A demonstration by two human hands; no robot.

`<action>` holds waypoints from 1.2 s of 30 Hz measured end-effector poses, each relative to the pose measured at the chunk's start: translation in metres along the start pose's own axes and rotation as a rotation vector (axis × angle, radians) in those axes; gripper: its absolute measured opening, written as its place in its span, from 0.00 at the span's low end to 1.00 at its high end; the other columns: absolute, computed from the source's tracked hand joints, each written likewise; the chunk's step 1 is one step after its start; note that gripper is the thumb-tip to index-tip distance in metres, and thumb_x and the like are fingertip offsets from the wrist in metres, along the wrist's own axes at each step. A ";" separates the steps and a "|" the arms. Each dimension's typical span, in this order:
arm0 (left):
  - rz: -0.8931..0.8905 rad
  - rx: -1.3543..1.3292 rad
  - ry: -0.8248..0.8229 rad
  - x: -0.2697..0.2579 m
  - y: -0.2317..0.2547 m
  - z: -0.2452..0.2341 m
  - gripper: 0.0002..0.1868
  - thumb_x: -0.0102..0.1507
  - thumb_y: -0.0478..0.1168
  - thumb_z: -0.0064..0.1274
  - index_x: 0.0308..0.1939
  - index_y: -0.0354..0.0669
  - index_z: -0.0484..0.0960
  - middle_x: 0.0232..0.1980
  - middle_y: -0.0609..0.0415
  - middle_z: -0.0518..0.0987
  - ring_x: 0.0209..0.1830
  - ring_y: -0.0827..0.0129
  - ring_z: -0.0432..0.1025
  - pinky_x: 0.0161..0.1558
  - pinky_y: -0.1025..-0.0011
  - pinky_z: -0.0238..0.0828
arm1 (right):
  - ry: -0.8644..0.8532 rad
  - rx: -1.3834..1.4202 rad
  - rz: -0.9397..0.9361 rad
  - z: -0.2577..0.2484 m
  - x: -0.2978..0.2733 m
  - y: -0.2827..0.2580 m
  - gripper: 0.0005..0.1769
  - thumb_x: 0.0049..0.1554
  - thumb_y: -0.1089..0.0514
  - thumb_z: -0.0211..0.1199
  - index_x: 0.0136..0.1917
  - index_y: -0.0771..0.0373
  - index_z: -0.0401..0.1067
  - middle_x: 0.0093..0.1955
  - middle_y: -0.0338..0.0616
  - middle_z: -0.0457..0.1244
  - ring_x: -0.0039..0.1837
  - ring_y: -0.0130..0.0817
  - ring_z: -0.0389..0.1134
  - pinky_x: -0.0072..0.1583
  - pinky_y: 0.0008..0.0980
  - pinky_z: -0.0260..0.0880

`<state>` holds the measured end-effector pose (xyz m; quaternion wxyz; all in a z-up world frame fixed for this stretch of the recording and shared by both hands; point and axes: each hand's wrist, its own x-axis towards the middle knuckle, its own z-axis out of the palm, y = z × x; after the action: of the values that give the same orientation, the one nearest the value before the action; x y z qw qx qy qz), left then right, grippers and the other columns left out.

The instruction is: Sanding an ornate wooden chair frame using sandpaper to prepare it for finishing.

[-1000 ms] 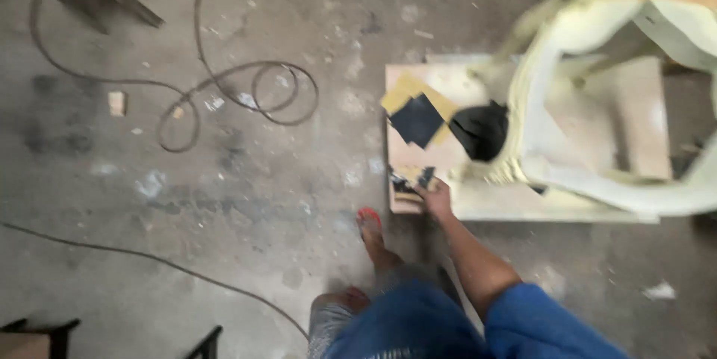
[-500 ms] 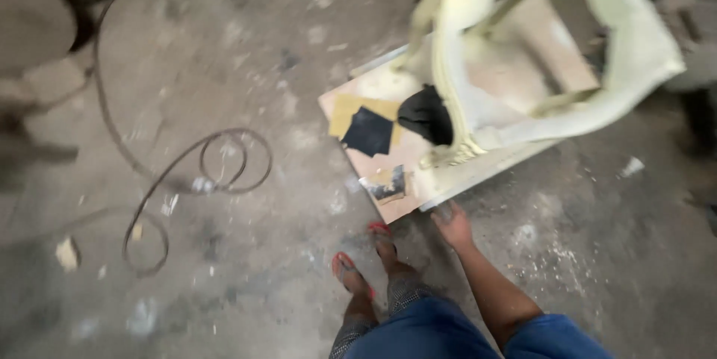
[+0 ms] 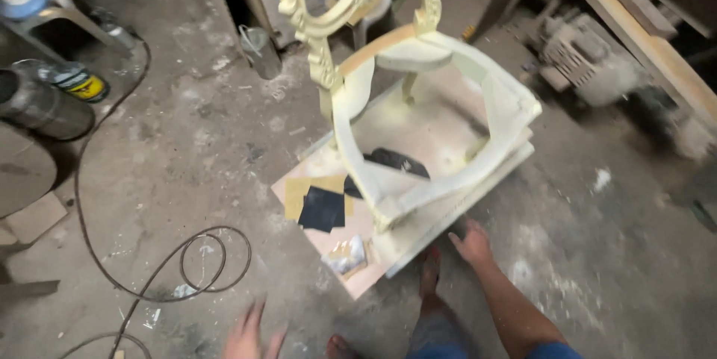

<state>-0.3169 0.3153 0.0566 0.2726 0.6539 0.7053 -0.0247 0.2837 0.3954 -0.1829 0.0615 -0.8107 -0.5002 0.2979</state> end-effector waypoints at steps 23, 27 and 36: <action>0.285 0.299 -0.550 0.210 0.492 -0.058 0.55 0.57 0.85 0.19 0.27 0.35 0.77 0.33 0.40 0.79 0.34 0.46 0.74 0.38 0.51 0.67 | -0.308 -0.235 -0.401 -0.002 0.194 -0.011 0.29 0.50 0.38 0.68 0.62 0.46 0.67 0.63 0.40 0.62 0.69 0.46 0.61 0.69 0.42 0.62; 0.306 0.264 -0.516 0.217 0.492 -0.079 0.53 0.60 0.84 0.21 0.24 0.35 0.76 0.29 0.41 0.78 0.30 0.47 0.74 0.33 0.51 0.67 | -0.343 -0.035 -0.341 0.004 0.161 0.033 0.31 0.54 0.41 0.66 0.68 0.48 0.67 0.69 0.40 0.62 0.72 0.42 0.62 0.72 0.39 0.61; 0.228 0.109 -0.547 0.265 0.485 -0.185 0.41 0.60 0.79 0.23 0.28 0.47 0.72 0.29 0.56 0.74 0.28 0.72 0.69 0.35 0.73 0.73 | -0.386 0.241 0.101 -0.047 0.132 0.110 0.33 0.57 0.36 0.60 0.72 0.47 0.71 0.73 0.36 0.65 0.74 0.38 0.65 0.71 0.37 0.64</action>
<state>0.0726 0.6979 0.2592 0.4180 0.7116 0.5254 -0.2070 0.4368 0.4623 -0.2443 0.0463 -0.7496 -0.4221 0.5077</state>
